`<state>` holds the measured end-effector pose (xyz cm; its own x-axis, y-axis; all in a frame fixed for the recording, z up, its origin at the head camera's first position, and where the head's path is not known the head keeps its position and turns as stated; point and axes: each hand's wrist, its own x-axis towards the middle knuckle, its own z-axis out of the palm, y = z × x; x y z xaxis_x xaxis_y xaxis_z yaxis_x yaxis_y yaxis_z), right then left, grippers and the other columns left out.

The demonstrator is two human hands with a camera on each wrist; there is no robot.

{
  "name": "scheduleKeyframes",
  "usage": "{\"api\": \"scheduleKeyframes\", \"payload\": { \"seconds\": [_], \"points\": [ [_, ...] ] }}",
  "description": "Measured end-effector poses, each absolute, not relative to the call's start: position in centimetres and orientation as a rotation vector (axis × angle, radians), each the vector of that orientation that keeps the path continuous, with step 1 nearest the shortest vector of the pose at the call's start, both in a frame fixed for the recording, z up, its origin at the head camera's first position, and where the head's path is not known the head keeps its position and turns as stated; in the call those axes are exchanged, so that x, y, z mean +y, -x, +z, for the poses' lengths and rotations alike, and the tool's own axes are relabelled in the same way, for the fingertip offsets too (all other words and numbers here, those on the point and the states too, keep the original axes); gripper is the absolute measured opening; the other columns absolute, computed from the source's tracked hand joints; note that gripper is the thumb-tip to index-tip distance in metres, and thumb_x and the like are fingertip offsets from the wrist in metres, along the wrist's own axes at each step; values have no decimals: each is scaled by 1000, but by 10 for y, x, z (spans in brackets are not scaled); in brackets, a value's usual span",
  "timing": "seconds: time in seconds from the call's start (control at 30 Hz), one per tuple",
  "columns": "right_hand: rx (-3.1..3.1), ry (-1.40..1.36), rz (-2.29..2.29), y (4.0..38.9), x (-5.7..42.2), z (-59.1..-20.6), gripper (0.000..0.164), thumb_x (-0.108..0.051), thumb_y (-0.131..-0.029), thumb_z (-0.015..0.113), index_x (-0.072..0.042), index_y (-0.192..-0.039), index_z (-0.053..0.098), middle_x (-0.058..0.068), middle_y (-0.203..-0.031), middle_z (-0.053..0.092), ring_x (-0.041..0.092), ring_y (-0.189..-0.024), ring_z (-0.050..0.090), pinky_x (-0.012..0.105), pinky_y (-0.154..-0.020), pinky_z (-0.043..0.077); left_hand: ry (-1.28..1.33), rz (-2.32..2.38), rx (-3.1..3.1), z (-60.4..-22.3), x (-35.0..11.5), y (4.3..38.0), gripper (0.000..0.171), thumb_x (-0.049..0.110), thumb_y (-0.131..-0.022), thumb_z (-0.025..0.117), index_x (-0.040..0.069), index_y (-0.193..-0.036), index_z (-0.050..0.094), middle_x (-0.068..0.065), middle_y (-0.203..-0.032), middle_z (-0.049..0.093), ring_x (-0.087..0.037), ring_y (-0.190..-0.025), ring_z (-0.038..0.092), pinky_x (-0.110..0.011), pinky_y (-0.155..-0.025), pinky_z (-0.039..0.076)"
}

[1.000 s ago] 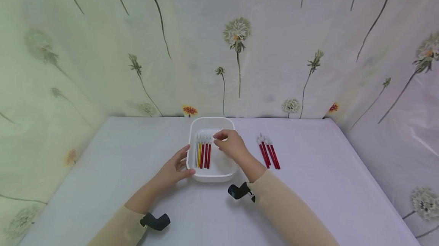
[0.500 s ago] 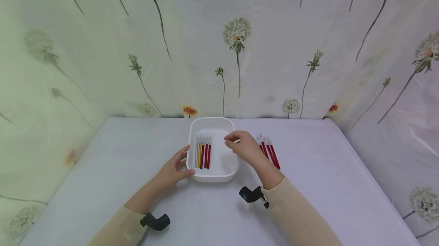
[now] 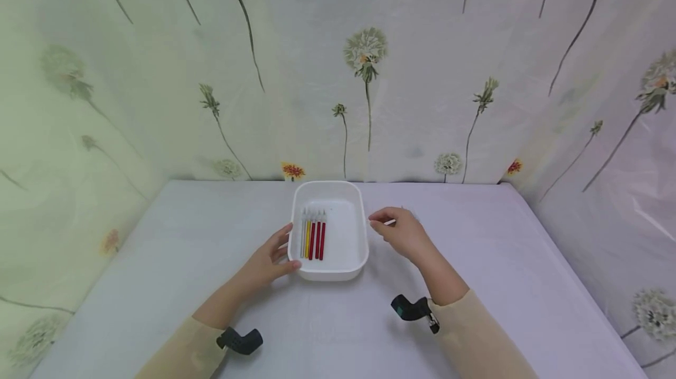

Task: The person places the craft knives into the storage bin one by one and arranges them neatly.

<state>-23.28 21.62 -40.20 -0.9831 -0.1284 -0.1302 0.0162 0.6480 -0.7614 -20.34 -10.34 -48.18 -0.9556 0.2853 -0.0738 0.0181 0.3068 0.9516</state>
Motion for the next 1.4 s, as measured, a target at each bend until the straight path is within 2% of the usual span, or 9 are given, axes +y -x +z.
{"api": "scheduleKeyframes", "payload": {
  "seconds": [0.1, 0.27, 0.53, 0.83, 0.93, 1.17, 1.4],
  "points": [
    [2696, 113, -1258, 230, 227, -404, 35, -34, -99, 63, -13, -127, 66, 16, -119, 66, 34, -106, 64, 35, -55, 52, -281, 1696, 2350, -482, -104, 203, 94, 33, -84, 82, 26, -160, 25, -12, -160, 33, -34, -143, 39, -51, -105, 45],
    [2721, 108, -1280, 227, 244, -408, 39, -37, -100, 62, -11, -129, 65, 19, -123, 64, 35, -107, 65, 41, -72, 58, -281, 1699, 2353, -482, -105, 203, 94, 32, -84, 82, 27, -159, 26, -11, -160, 34, -33, -143, 40, -51, -105, 46],
    [2801, 53, -1249, 223, 273, -421, 39, -30, -102, 59, -4, -131, 62, 21, -126, 62, 34, -106, 66, 38, -78, 58, -296, 1714, 2339, -481, -104, 204, 93, 32, -85, 82, 25, -160, 26, -11, -160, 34, -34, -143, 40, -52, -105, 44],
    [2867, 32, -1255, 233, 301, -445, 37, -25, -104, 56, 1, -130, 61, 24, -127, 61, 36, -107, 65, 44, -83, 59, -292, 1710, 2345, -482, -105, 204, 94, 35, -85, 81, 25, -160, 25, -11, -160, 34, -34, -143, 39, -54, -105, 45],
    [2864, 1, -1259, 237, 305, -450, 38, -25, -103, 57, 2, -130, 61, 25, -128, 60, 37, -107, 64, 45, -83, 59, -287, 1706, 2344, -482, -105, 204, 93, 34, -85, 81, 26, -159, 26, -11, -160, 34, -34, -143, 39, -54, -105, 45],
    [2891, -43, -1121, 249, 316, -463, 36, -25, -103, 57, 1, -127, 63, 23, -125, 62, 35, -105, 61, 34, -75, 55, -294, 1704, 2348, -485, -106, 206, 93, 33, -85, 81, 26, -159, 26, -12, -160, 34, -35, -143, 39, -53, -104, 46],
    [2865, -23, -1107, 260, 323, -474, 33, -21, -103, 56, 0, -127, 62, 23, -123, 62, 30, -101, 62, 33, -76, 55, -288, 1710, 2346, -485, -106, 207, 93, 34, -84, 82, 26, -159, 26, -11, -160, 34, -35, -142, 40, -52, -104, 46]
  ]
}}
